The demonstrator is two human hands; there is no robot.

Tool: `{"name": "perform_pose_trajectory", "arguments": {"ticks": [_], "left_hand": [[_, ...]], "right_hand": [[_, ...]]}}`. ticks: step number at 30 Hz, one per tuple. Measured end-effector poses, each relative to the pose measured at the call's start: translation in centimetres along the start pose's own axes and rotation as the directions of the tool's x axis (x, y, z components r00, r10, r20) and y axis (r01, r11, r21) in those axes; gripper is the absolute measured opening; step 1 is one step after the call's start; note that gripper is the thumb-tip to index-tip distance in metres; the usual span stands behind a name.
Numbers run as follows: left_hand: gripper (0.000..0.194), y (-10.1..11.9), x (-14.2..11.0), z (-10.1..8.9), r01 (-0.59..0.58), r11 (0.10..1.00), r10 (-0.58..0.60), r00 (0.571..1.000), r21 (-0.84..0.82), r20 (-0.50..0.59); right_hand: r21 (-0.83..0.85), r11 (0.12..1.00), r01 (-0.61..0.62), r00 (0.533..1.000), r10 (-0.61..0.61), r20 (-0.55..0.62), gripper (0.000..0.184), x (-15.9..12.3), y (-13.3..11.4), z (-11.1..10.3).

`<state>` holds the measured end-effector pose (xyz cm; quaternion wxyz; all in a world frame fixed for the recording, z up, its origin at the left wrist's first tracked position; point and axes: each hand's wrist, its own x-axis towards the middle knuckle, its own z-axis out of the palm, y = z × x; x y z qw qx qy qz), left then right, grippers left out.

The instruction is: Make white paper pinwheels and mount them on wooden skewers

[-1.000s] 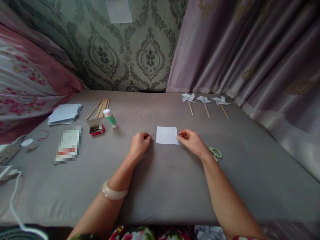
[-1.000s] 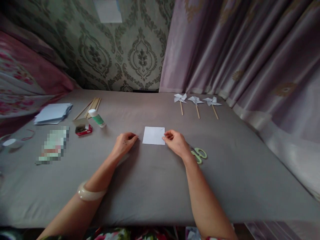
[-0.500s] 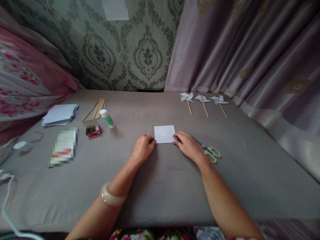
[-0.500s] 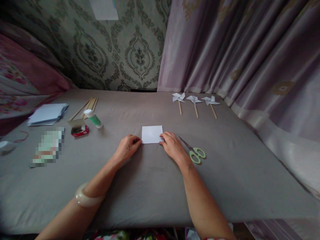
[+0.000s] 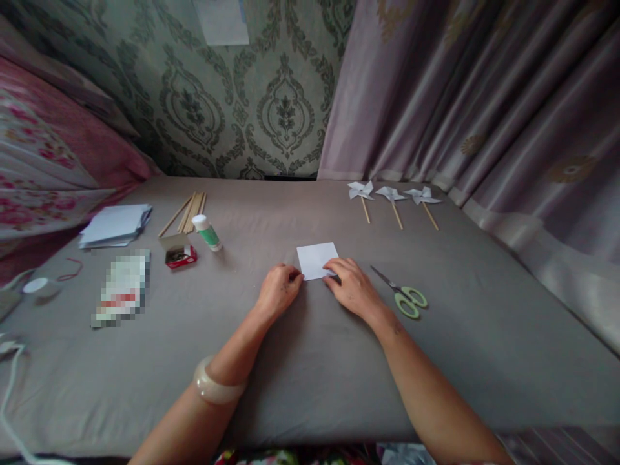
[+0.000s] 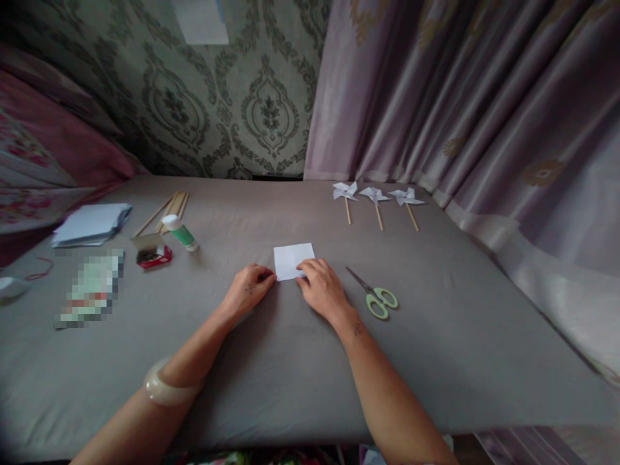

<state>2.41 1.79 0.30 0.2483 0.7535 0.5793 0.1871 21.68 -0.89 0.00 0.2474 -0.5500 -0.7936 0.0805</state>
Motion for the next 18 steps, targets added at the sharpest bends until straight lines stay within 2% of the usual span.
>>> {"name": "perform_pose_trajectory", "arguments": {"ticks": [6,15,18], "left_hand": [[0.026,0.5,-0.1,-0.4,0.009,1.0,-0.009,1.0,-0.017,0.008],[0.026,0.4,0.0,-0.3,0.02,0.999,-0.019,1.0,-0.046,0.009],[0.024,0.2,0.1,-0.1,0.027,0.996,-0.026,1.0,-0.08,0.007]], "right_hand": [[0.004,1.0,-0.001,0.999,0.001,0.033,0.018,0.2,-0.9,1.0],[-0.191,0.979,0.077,0.996,-0.067,0.058,0.015,0.6,-0.8,1.4],[-0.201,0.975,0.091,0.995,-0.083,0.048,0.018,0.6,-0.6,1.7]]}}
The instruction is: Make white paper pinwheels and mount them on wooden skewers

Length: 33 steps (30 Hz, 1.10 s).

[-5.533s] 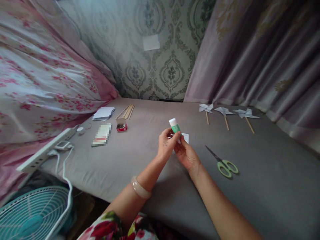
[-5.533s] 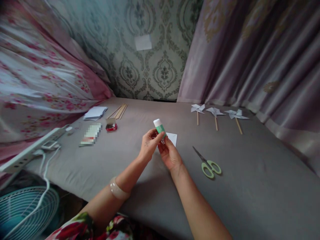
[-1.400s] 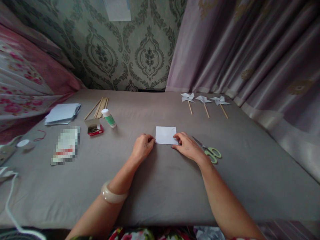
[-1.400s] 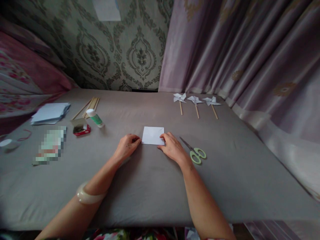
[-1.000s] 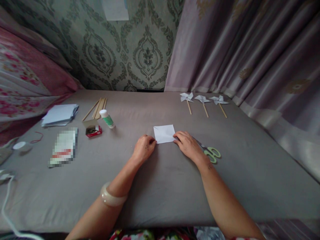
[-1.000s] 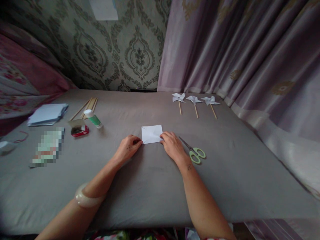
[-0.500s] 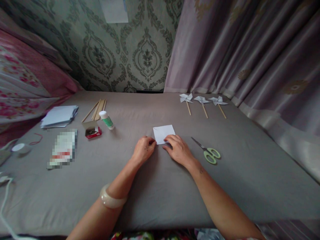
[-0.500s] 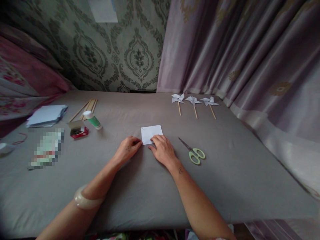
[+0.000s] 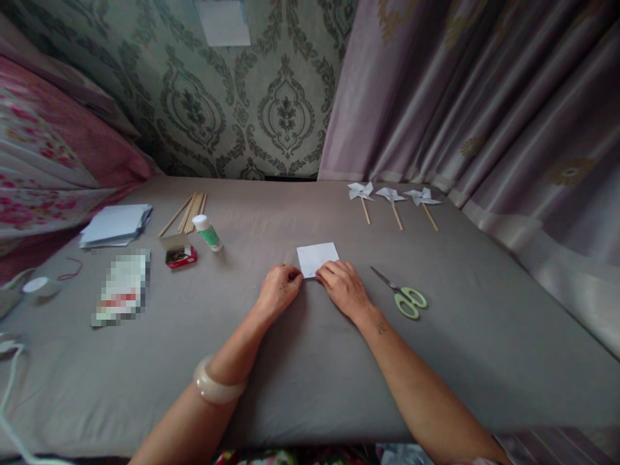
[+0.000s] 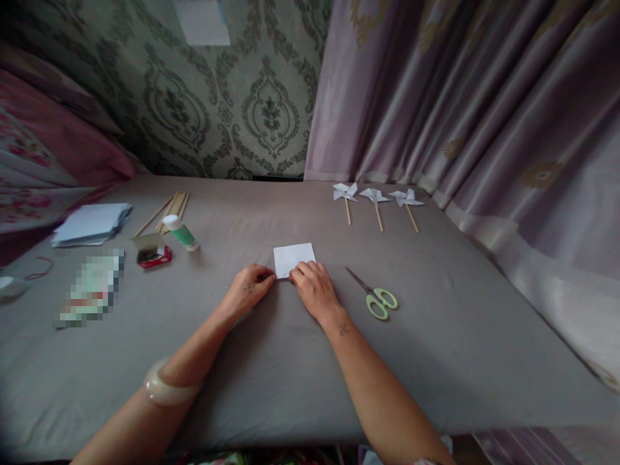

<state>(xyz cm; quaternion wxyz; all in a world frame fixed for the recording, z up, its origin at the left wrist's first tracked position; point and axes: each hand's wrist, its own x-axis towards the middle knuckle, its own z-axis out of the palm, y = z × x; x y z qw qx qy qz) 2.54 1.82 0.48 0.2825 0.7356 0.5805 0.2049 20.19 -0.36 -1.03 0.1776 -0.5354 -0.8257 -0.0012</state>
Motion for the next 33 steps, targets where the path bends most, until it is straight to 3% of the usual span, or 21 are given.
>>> {"name": "perform_pose_trajectory", "arguments": {"ticks": [4,7,15,21,24,29,33], "left_hand": [[0.025,0.0,-0.1,0.2,-0.002,0.999,0.001,1.0,-0.037,-0.03],[0.032,0.1,-0.3,0.2,-0.071,0.997,0.07,0.996,-0.024,-0.047],[0.021,0.3,-1.1,-0.5,-0.198,0.978,0.194,0.98,0.07,0.049],[0.019,0.0,-0.9,-1.0,-0.188,0.981,0.179,0.968,0.036,0.174],[0.019,0.2,-1.0,-1.4,-0.174,0.985,0.17,0.968,0.005,0.186],[0.034,0.4,-1.0,-1.6,-0.13,0.991,0.132,0.974,-0.02,0.183],[0.025,0.6,-0.9,-1.2,-0.103,0.995,0.103,0.983,-0.003,0.155]], "right_hand": [[0.05,0.998,-0.027,1.0,0.028,-0.012,0.022,-0.1,0.0,0.2],[0.096,0.994,-0.06,0.998,0.06,0.001,0.024,-0.3,-0.4,0.0],[0.291,0.955,-0.05,0.996,0.026,0.086,0.018,-1.0,-1.5,-1.4],[0.298,0.949,-0.097,0.992,0.068,0.105,0.012,-1.0,-2.2,-1.8],[0.333,0.932,-0.146,0.988,0.119,0.098,0.011,-1.0,-2.1,-1.6],[0.365,0.907,-0.212,0.977,0.194,0.086,0.012,-0.8,-2.1,-1.3],[0.378,0.888,-0.262,0.965,0.25,0.081,0.015,-0.7,-2.3,-1.1]]}}
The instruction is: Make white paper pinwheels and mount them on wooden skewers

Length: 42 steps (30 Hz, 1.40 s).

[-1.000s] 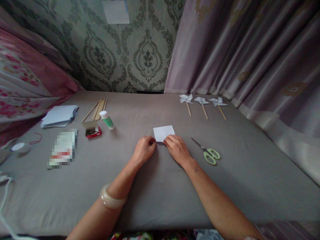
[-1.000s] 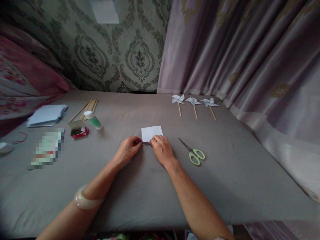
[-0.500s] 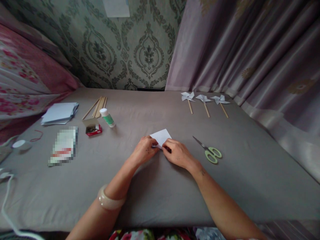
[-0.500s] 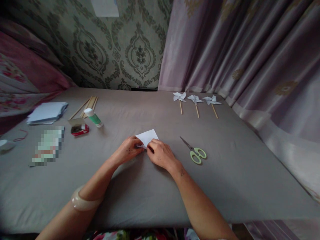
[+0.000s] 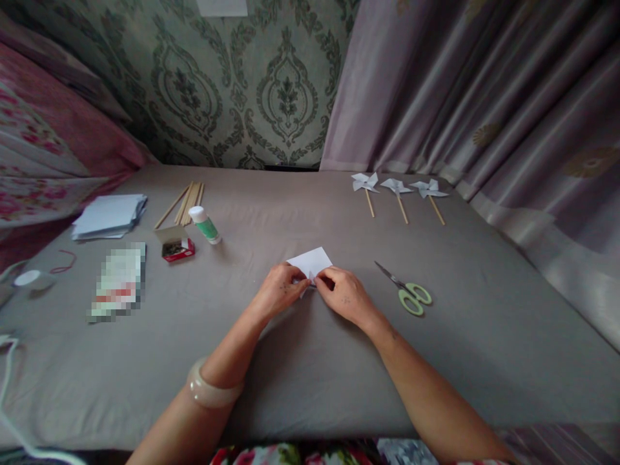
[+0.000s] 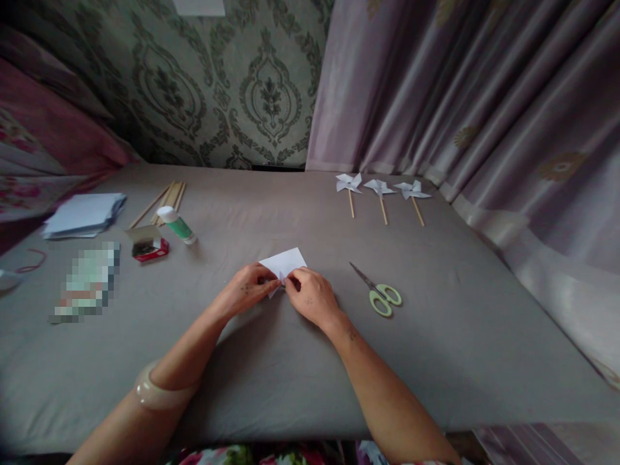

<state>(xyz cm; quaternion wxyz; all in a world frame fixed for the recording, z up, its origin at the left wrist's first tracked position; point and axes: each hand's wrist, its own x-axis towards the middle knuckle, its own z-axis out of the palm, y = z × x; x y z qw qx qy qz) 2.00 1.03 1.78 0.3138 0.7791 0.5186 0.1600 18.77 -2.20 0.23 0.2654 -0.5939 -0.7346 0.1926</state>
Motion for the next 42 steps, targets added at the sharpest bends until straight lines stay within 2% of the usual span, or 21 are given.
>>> {"name": "perform_pose_trajectory", "arguments": {"ticks": [7,15,24,32,42], "left_hand": [[0.023,0.5,0.2,1.2,0.12,0.992,-0.116,0.99,0.046,-0.083],[0.021,0.9,0.2,1.9,0.174,0.981,-0.16,0.974,0.082,-0.159],[0.021,0.7,0.3,2.5,0.168,0.982,-0.15,0.969,0.08,-0.196],[0.019,0.8,0.0,1.4,0.136,0.989,-0.124,0.979,0.066,-0.162],[0.027,0.9,-0.6,0.9,0.011,0.965,0.015,0.995,0.26,-0.096]], "right_hand": [[0.069,0.99,-0.125,0.992,0.125,-0.002,0.012,0.0,-0.3,0.2],[0.119,0.963,-0.243,0.968,0.248,-0.033,0.015,0.0,0.0,0.9],[0.17,0.941,-0.291,0.952,0.303,-0.047,0.016,0.3,0.2,1.2],[0.204,0.917,-0.344,0.935,0.354,-0.017,0.017,0.8,0.1,0.9],[0.201,0.904,-0.377,0.925,0.379,0.029,0.02,1.0,0.3,0.7]]}}
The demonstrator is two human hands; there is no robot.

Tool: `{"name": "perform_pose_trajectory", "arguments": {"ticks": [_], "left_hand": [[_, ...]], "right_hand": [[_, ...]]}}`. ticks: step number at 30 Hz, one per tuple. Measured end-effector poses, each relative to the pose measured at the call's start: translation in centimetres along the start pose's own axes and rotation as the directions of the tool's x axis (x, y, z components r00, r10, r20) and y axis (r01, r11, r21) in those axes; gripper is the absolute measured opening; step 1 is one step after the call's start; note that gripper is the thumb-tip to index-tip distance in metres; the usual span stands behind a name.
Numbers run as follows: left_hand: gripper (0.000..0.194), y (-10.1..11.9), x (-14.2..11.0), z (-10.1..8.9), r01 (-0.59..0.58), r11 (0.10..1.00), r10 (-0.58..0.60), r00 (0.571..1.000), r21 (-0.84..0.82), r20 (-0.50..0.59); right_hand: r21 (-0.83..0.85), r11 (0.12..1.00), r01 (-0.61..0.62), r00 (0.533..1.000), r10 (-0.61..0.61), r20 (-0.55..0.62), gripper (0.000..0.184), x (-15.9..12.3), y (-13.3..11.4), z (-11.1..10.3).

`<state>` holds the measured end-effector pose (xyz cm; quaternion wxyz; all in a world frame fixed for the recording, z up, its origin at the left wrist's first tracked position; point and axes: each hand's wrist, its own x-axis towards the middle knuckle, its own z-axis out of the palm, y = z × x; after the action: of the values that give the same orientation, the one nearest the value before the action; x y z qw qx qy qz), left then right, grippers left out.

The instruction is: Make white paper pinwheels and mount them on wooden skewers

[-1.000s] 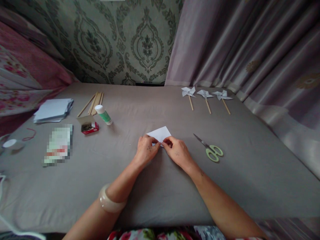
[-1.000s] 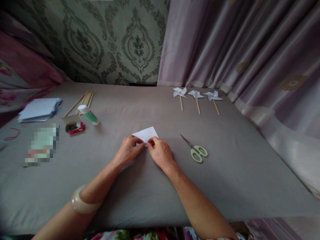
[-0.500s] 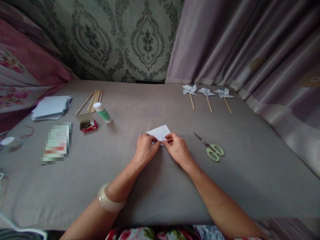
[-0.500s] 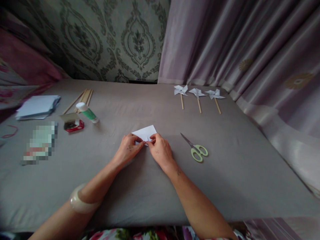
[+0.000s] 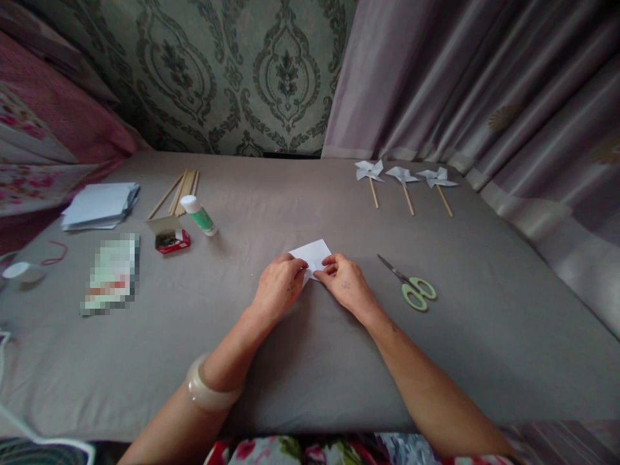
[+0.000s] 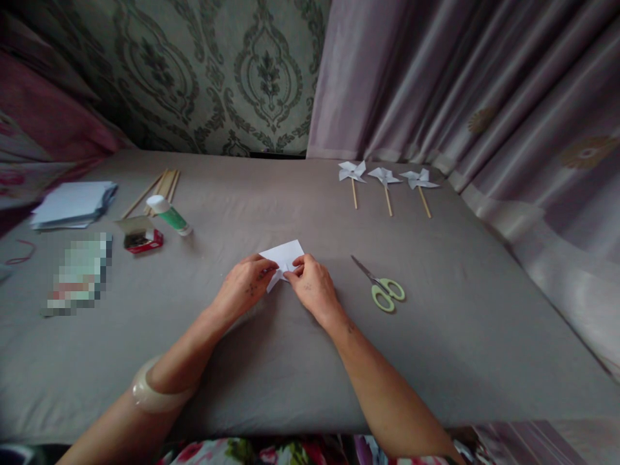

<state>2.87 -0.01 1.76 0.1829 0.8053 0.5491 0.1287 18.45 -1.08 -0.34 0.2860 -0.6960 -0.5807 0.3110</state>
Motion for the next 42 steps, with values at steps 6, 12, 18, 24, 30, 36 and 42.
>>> {"name": "perform_pose_trajectory", "arguments": {"ticks": [6,12,18,24,30,36,42], "left_hand": [[0.029,0.17,-0.08,-0.29,-0.04,0.998,0.039,0.999,0.04,0.029],[0.03,0.09,-0.02,-0.22,-0.034,0.999,0.033,0.999,0.027,0.037],[0.03,0.11,-0.1,-0.21,-0.037,0.999,0.036,0.999,0.014,0.036],[0.032,0.35,-0.2,-0.32,-0.036,0.999,0.035,0.997,0.018,0.062],[0.032,0.33,-0.23,-0.15,-0.066,0.997,0.064,0.997,0.041,0.049],[0.033,0.4,-0.22,-0.16,-0.08,0.996,0.077,0.996,0.048,0.054],[0.032,0.26,-0.22,0.08,-0.083,0.994,0.08,0.996,0.064,0.045]], "right_hand": [[0.011,1.0,0.019,0.999,-0.019,0.026,0.024,0.24,0.23,-0.07],[0.026,1.0,0.009,0.998,-0.011,0.069,0.027,0.32,0.15,-0.3],[0.032,0.999,0.005,0.997,-0.007,0.075,0.027,0.51,0.32,-0.25],[0.015,1.0,0.01,0.997,-0.011,0.076,0.026,0.66,0.46,-0.12],[0.012,1.0,0.0,0.997,-0.001,0.081,0.026,0.66,0.43,-0.16],[0.02,1.0,0.003,0.996,-0.005,0.084,0.026,0.68,0.27,-0.21],[0.011,1.0,0.006,0.997,-0.007,0.083,0.027,0.68,0.18,-0.24]]}}
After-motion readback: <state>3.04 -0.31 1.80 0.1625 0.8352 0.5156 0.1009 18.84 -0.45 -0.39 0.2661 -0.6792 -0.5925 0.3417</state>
